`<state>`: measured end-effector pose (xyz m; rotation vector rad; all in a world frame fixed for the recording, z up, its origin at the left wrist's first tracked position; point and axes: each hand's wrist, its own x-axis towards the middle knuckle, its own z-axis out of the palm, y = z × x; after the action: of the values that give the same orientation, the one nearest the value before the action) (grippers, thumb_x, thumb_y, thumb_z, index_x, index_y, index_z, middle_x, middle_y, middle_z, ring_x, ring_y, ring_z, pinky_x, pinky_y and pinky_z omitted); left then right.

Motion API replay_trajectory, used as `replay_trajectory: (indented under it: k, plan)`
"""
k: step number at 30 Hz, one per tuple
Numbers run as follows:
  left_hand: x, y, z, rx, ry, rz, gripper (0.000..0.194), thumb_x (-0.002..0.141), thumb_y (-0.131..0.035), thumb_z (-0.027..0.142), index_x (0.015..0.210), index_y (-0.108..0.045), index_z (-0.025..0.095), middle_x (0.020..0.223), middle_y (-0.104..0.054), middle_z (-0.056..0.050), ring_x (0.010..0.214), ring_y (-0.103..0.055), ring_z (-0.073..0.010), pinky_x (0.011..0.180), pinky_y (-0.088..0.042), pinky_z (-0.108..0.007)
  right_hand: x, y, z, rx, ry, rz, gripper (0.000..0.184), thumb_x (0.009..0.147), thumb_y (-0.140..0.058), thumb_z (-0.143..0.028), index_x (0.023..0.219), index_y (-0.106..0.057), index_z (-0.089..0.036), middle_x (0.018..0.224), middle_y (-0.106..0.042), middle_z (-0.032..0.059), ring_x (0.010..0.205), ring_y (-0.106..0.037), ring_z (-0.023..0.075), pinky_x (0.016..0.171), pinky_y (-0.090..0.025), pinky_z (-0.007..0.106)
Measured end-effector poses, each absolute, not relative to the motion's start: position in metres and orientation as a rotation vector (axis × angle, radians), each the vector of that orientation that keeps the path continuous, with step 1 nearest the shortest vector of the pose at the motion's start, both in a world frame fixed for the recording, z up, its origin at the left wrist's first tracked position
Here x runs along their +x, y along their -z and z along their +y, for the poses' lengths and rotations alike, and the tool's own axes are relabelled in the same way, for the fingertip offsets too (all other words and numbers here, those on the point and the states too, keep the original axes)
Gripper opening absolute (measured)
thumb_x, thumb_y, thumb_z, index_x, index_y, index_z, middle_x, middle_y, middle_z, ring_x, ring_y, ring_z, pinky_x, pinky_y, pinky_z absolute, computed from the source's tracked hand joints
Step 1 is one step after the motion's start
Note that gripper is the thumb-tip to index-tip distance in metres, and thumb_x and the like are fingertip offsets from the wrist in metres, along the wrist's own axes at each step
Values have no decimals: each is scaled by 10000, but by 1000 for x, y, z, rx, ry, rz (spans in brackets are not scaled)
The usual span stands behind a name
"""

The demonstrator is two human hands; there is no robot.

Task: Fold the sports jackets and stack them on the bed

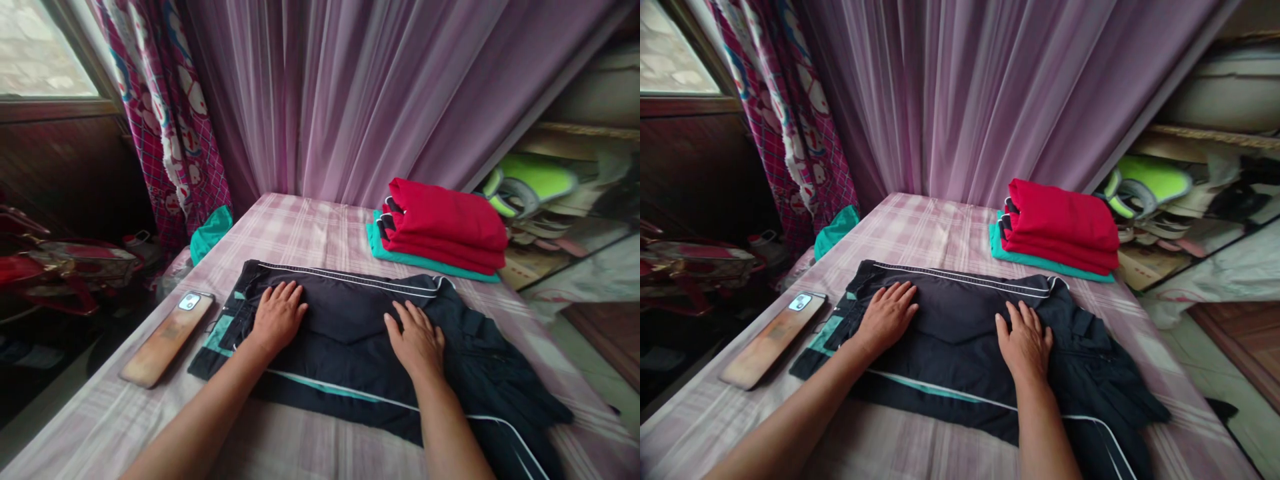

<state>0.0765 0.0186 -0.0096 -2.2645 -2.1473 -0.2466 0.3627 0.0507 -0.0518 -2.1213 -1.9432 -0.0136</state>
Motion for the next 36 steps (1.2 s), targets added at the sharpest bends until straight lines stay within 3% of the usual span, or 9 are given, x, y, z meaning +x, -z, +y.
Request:
replay_trajectory:
  k: [3,10,16,19,25,31,36]
  plan:
    - [52,3,25,-2080,243,-2235,457,970,-417,392,1345,-592,199,1439,-560,-118,1349,-474,-317,1106,-367,-510,362,50,51,-2130,27,-1947,491,971,-330,-465,1341,-588,-269,1488,-496,87,1369,-420,272,1098,-308,576]
    - [37,13,29,-2028,180,-2284,528,976,-372,462,1397,-539,191,1486,-508,-122,1408,-395,-311,1163,-270,-526,359,42,49,-2121,40,-1961,469,965,-378,-412,1330,-600,-219,1467,-514,121,1356,-433,292,1093,-322,566]
    - [40,14,29,-2017,174,-2284,519,975,-375,450,1405,-527,204,1490,-504,-117,1413,-388,-300,1167,-261,-516,324,19,38,-1800,190,-1973,478,977,-372,-389,1381,-558,-216,1515,-454,127,1418,-348,295,1154,-231,532]
    - [39,15,29,-2028,198,-2278,528,974,-374,448,1409,-524,187,1485,-506,-127,1412,-386,-309,1166,-260,-528,301,17,29,-1637,97,-2171,472,973,-410,-381,1410,-533,-253,1530,-445,103,1432,-329,287,1165,-198,542]
    - [38,18,30,-2021,187,-2264,535,974,-379,450,1410,-528,177,1488,-502,-134,1406,-395,-321,1162,-265,-536,288,27,21,-1643,-162,-2429,459,981,-432,-378,1419,-525,-277,1548,-424,92,1439,-333,280,1149,-223,577]
    - [38,18,31,-2007,178,-2253,522,977,-378,443,1402,-536,183,1483,-510,-126,1406,-398,-315,1161,-266,-531,300,20,30,-1611,-74,-2335,454,985,-412,-370,1408,-536,-265,1510,-476,96,1404,-394,270,1134,-285,546]
    - [38,17,31,-2007,149,-2252,518,977,-380,442,1403,-531,188,1485,-509,-124,1405,-402,-310,1162,-267,-526,327,23,45,-1787,72,-2114,493,991,-378,-385,1437,-503,-216,1540,-427,123,1426,-352,277,1138,-287,536]
